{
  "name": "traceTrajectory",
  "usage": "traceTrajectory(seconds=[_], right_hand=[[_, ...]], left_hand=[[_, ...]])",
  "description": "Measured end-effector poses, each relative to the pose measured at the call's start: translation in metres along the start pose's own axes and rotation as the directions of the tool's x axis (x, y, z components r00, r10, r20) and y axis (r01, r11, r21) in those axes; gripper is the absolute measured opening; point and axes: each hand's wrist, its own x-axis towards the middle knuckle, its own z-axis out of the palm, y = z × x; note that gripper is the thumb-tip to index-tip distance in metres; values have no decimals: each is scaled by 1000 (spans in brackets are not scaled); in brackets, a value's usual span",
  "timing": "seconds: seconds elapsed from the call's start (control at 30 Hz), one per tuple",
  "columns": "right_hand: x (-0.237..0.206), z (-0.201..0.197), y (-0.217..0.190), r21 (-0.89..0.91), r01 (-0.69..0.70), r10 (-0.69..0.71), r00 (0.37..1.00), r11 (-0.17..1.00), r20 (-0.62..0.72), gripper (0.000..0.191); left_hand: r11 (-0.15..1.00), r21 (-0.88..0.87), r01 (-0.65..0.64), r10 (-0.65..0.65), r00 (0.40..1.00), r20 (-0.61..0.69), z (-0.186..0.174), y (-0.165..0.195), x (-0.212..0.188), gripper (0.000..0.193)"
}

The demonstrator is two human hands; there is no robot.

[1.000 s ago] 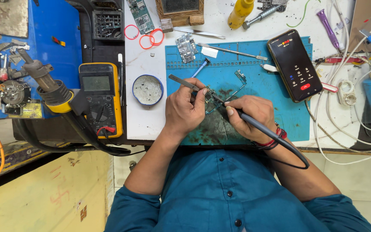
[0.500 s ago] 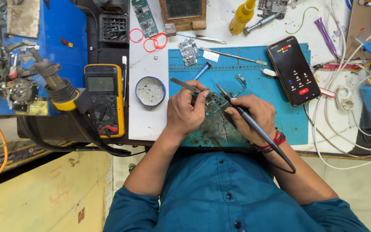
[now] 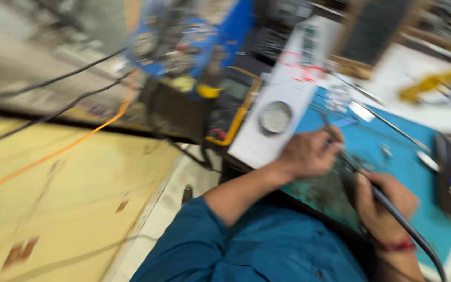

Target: The person uses a soldering iron and tweezers to apply solder to a small circuit board on a blue mat. They repeatedly heat and adjust tiny components while holding the board steady. A smartphone is briefly moved aside during the process.

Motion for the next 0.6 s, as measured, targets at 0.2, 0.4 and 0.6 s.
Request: traceTrajectory(seconds=[0.2,0.4,0.6], right_hand=[[-7,4,7,-64,-21,19,999,998,-27,13],[1,5,-2,-9,-15,15,999,1000,-33,11],[5,-2,-3,4,31,-31,999,1000,-17,7]], left_hand=[[991,-55,-125,121,990,-79,-7,8,-2,15],[998,-5,-59,58,996,-67,-2,2,0,14],[989,-65,-133,129,989,-67,2,2,0,11]])
